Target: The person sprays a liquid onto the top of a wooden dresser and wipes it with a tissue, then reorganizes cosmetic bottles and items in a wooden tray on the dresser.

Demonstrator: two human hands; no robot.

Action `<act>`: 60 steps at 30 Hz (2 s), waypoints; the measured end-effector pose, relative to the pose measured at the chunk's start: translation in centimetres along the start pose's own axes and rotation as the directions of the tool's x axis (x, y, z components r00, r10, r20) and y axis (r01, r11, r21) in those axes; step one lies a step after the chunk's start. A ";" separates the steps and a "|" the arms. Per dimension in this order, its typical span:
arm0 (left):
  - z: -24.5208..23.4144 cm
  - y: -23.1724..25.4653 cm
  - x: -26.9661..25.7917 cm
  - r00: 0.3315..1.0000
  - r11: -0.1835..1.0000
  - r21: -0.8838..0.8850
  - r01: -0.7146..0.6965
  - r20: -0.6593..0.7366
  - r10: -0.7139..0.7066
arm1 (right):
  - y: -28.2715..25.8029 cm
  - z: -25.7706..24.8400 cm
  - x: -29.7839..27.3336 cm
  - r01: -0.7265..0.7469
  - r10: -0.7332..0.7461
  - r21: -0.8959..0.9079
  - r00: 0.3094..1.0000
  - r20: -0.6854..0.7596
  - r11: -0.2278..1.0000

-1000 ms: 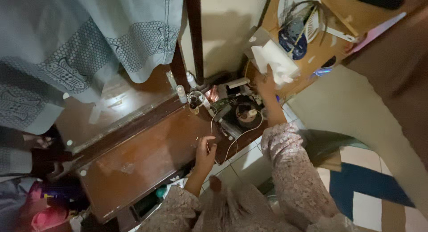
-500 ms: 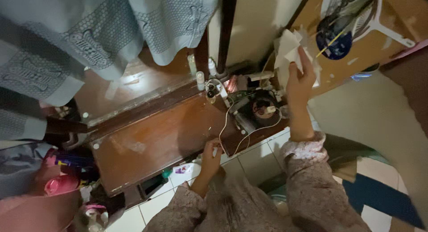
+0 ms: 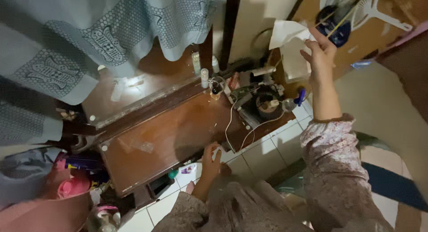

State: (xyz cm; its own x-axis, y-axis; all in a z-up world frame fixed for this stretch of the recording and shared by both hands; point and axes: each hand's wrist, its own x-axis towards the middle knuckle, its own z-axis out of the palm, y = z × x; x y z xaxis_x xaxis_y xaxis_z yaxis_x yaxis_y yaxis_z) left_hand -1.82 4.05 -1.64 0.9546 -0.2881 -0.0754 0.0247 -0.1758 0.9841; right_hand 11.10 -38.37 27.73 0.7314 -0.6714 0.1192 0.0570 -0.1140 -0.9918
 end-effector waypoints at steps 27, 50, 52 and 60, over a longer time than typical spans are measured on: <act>26.7 22.2 18.1 0.631 0.688 0.102 -0.719 0.510 0.584 | 0.9 -6.2 -0.2 0.357 -0.318 -0.642 0.931 0.182 0.678; 26.6 10.5 17.3 0.770 0.938 -0.215 -0.271 0.537 0.345 | 3.5 3.3 -11.3 0.321 -0.258 -0.290 0.937 0.237 0.901; 22.9 8.6 16.0 0.801 0.955 -0.144 -0.259 0.521 0.296 | 5.2 5.1 -12.5 0.232 -0.134 -0.411 0.958 0.253 0.882; 6.7 -2.9 8.6 0.977 0.976 0.214 -0.049 0.211 0.003 | 22.5 12.9 -16.5 0.565 -0.391 -0.326 0.794 0.466 0.758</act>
State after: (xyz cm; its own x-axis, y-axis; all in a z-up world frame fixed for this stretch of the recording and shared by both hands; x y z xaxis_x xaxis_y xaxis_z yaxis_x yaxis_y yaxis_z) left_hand 4.34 -4.22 -6.17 0.8705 -0.4808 -0.1048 -0.0862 -0.3586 0.9295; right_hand 9.11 -20.42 2.91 0.8752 -0.1468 0.4610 0.2347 -0.7044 -0.6699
